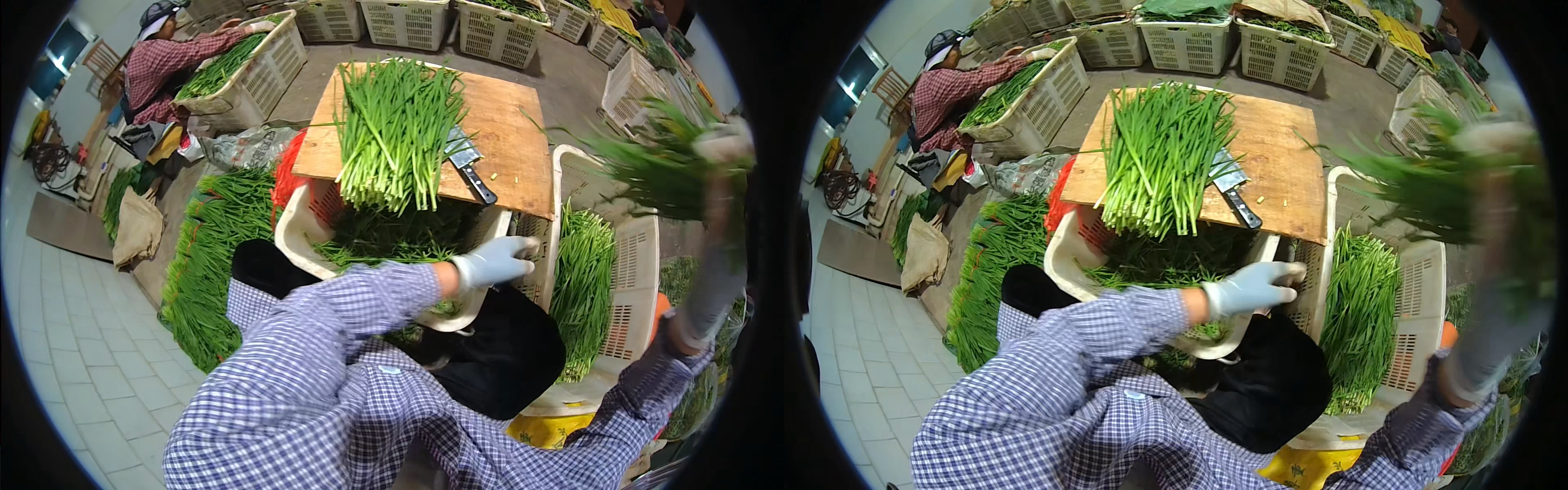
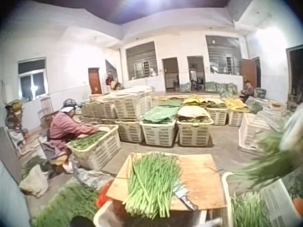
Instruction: The person sits on the floor and repeatedly picks up bunches of green onions from a white basket. They align the stems, remove stray pieces, and place the sorted bunches onto a wooden board. A knife rests on the board, but the person handles the vegetables by hand.
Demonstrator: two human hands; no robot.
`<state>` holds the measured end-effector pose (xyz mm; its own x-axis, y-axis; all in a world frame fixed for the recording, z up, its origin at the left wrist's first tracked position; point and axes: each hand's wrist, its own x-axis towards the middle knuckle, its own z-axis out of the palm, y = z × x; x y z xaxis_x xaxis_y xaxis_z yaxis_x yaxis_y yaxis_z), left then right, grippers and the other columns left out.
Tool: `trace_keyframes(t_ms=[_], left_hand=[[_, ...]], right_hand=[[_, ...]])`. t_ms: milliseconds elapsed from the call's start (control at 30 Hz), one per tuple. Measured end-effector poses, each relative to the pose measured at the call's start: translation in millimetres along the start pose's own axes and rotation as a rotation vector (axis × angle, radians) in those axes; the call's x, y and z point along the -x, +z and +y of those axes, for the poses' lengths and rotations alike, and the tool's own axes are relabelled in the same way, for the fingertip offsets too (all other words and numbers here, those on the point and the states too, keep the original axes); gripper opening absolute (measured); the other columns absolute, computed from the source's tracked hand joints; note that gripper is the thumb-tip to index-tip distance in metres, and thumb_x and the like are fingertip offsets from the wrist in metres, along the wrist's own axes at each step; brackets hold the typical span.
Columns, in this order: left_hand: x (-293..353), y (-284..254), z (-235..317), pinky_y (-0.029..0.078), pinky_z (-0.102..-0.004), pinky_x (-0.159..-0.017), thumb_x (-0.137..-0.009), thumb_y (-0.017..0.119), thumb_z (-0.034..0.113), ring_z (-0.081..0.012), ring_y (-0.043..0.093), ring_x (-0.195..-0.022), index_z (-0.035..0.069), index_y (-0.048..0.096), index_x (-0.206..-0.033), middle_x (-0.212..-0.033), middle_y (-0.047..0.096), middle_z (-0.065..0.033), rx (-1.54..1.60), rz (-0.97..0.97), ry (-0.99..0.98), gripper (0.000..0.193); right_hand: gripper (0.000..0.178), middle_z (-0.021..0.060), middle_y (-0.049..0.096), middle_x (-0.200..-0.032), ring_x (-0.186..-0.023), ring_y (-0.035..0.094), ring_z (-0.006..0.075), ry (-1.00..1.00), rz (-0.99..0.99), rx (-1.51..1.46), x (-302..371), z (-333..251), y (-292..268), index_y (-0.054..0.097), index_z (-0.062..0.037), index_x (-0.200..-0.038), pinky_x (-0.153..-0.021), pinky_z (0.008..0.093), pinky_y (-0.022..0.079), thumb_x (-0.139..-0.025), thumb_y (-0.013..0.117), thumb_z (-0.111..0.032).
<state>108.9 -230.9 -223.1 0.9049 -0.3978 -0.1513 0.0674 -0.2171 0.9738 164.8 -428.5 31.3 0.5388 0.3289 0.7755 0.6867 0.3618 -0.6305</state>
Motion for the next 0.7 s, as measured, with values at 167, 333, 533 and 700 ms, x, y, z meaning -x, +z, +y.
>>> trace_keyframes(t_ms=[167, 333, 533, 700], left_hand=[[130, -47, 4, 0.040, -0.0467, -0.110, -0.085, 0.056, 0.069, -0.0316, 0.048, -0.133, 0.008, 0.038, -0.148, -0.146, 0.047, -0.0162, 1.579, -0.505, 0.052, 0.089], [155, -20, -105, 0.041, -0.0438, -0.110, -0.101, 0.039, 0.047, -0.0278, 0.048, -0.133, 0.010, 0.035, -0.149, -0.143, 0.048, -0.0155, 1.934, -0.425, 0.147, 0.061], [155, -13, -90, 0.048, -0.0451, -0.106, -0.101, 0.052, 0.028, -0.0310, 0.057, -0.125, 0.003, 0.043, -0.146, -0.140, 0.054, -0.0194, 1.603, -0.116, -0.273, 0.053], [162, -20, -78, 0.059, -0.0405, -0.090, -0.099, 0.052, 0.031, -0.0297, 0.065, -0.116, 0.001, 0.042, -0.146, -0.139, 0.057, -0.0196, 1.408, -0.162, -0.240, 0.056]], right_hand=[[0.023, -0.0010, 0.064, -0.078, -0.087, 0.065, 0.0218, -0.330, -0.948, 0.652, 57, 42, 137, 0.069, -0.0210, -0.097, -0.086, 0.0398, 0.051, -0.074, 0.067, -0.024], [0.032, 0.0002, 0.065, -0.103, -0.109, 0.060, 0.0235, -0.206, -1.139, 0.529, 177, 82, 204, 0.066, -0.0191, -0.111, -0.109, 0.0476, 0.039, -0.080, 0.061, -0.017], [0.060, 0.0091, 0.057, -0.137, -0.130, 0.050, 0.0335, 0.298, -0.903, 0.525, 182, 14, 177, 0.062, -0.0139, -0.129, -0.110, 0.0523, 0.036, -0.071, 0.062, 0.001], [0.041, 0.0101, 0.066, -0.117, -0.110, 0.061, 0.0168, 1.420, 0.102, 0.043, 248, 26, 134, 0.059, -0.0037, -0.129, -0.096, 0.0326, 0.048, -0.096, 0.063, -0.027]])
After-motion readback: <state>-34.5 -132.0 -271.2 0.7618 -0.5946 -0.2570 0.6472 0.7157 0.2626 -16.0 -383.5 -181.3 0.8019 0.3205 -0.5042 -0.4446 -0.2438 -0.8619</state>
